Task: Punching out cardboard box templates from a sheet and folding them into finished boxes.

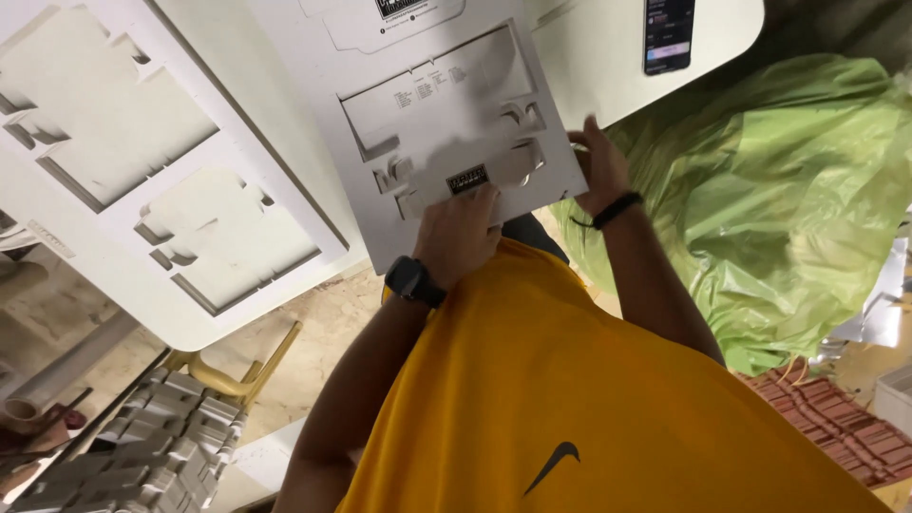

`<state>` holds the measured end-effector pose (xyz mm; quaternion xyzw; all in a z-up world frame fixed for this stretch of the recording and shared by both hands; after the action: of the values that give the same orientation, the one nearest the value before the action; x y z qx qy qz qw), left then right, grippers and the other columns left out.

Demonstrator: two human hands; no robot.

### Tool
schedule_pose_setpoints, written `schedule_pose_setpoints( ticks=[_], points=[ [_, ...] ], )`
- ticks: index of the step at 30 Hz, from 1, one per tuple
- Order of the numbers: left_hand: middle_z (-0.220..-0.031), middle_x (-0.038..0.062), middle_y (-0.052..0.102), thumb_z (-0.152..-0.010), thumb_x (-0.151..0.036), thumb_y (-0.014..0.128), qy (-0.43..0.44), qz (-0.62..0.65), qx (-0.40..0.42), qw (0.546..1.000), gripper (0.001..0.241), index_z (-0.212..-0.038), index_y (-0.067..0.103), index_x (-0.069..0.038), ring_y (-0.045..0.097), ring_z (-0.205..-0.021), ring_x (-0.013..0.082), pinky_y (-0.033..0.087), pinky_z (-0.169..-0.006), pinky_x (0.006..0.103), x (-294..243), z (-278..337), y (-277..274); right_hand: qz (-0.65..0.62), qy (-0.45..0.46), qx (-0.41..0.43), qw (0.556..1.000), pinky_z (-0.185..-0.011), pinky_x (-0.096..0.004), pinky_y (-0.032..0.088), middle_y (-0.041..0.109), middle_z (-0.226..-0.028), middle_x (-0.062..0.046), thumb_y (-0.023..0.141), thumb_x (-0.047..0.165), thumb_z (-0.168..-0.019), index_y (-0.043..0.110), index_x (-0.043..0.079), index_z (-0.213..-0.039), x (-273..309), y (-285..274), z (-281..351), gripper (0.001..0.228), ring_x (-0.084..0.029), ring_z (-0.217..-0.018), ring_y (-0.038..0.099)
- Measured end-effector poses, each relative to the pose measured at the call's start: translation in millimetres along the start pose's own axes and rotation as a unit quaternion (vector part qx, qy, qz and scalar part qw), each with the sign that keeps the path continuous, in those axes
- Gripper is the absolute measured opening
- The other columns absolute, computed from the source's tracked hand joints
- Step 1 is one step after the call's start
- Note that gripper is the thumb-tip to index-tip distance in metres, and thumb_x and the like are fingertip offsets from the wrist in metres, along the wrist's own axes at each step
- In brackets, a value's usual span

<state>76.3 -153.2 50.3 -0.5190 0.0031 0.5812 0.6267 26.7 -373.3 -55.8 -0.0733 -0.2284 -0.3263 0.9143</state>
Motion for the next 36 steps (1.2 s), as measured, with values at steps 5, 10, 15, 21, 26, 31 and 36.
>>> schedule_pose_setpoints(
  ticks=[5, 10, 15, 21, 26, 31, 36],
  points=[
    [-0.105, 0.012, 0.071, -0.088, -0.032, 0.07, 0.017, 0.028, -0.012, 0.999, 0.048, -0.132, 0.059, -0.016, 0.075, -0.091, 0.0326, 0.062, -0.072, 0.0458, -7.8, 1.4, -40.4, -0.1, 0.033, -0.008, 0.994, -0.076, -0.047, 0.063, 0.069, -0.101, -0.014, 0.06, 0.043, -0.098, 0.069, 0.003, -0.113, -137.7, -32.2, -58.8, 0.044, -0.035, -0.093, 0.07],
    [-0.104, 0.022, 0.071, -0.093, -0.027, 0.065, -0.009, 0.07, 0.007, 0.998, 0.044, -0.13, 0.064, -0.002, 0.074, -0.092, 0.0395, 0.062, -0.073, 0.0497, -19.4, 7.9, -72.6, -0.079, 0.023, -0.005, 0.997, -0.077, -0.056, 0.064, 0.069, -0.102, -0.018, 0.069, 0.033, -0.092, 0.064, 0.001, -0.116, -136.1, 42.6, -1.7, 0.041, -0.038, -0.093, 0.073],
    [-0.091, 0.019, 0.069, -0.099, -0.035, 0.065, 0.04, 0.045, -0.134, 0.989, 0.042, -0.122, 0.067, 0.0, 0.074, -0.079, 0.0402, 0.061, -0.063, 0.0511, -29.1, 14.9, -120.0, -0.134, -0.014, 0.026, 0.991, -0.072, -0.065, 0.066, 0.07, -0.099, -0.022, 0.081, 0.028, -0.087, 0.055, 0.006, -0.124, -104.5, 103.3, 45.2, 0.05, -0.048, -0.086, 0.075],
    [-0.115, 0.017, 0.067, -0.104, -0.029, 0.057, 0.06, 0.071, -0.199, 0.976, 0.037, -0.127, 0.059, -0.001, 0.067, -0.098, 0.0403, 0.053, -0.077, 0.051, -21.5, 7.7, -165.1, -0.166, -0.117, -0.015, 0.979, -0.049, -0.049, 0.061, 0.067, -0.09, -0.013, 0.074, 0.009, -0.08, 0.062, 0.003, -0.109, -75.4, 78.9, 71.7, 0.031, -0.031, -0.074, 0.068],
    [-0.109, 0.021, 0.063, -0.105, -0.036, 0.052, 0.042, 0.069, -0.112, 0.99, 0.042, -0.129, 0.056, -0.001, 0.065, -0.092, 0.0429, 0.053, -0.072, 0.0542, -24.0, 13.8, -129.6, -0.126, -0.227, -0.105, 0.96, -0.052, -0.04, 0.062, 0.069, -0.09, -0.006, 0.074, 0.005, -0.083, 0.069, 0.01, -0.107, -40.5, -51.1, 149.9, 0.025, -0.023, -0.075, 0.07],
    [-0.121, 0.029, 0.06, -0.105, -0.04, 0.056, 0.107, 0.106, -0.033, 0.988, 0.056, -0.144, 0.046, 0.0, 0.062, -0.113, 0.0531, 0.054, -0.089, 0.0627, -15.1, 20.2, -31.1, 0.039, -0.283, -0.253, 0.924, -0.055, -0.035, 0.063, 0.065, -0.085, -0.005, 0.074, 0.01, -0.096, 0.069, 0.008, -0.107, -29.0, -189.2, 234.5, 0.012, -0.018, -0.071, 0.071],
    [-0.147, 0.028, 0.048, -0.1, -0.054, 0.061, 0.134, 0.283, 0.004, 0.95, 0.078, -0.154, 0.041, -0.002, 0.047, -0.139, 0.0474, 0.041, -0.112, 0.0582, -37.9, 14.0, -29.0, 0.026, -0.39, -0.194, 0.9, -0.059, -0.042, 0.063, 0.066, -0.102, -0.017, 0.07, -0.004, -0.089, 0.066, 0.0, -0.126, 10.8, -207.2, 285.5, 0.038, -0.03, -0.085, 0.072]
  ],
)
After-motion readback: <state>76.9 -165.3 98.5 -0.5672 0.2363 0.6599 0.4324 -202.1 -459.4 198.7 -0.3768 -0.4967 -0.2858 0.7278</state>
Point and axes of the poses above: each hand's wrist, its own z-axis away from the middle knuckle, its own y-axis out of the palm, x = y × z, the point moved 10 cm from there along -z, towards the middle knuckle
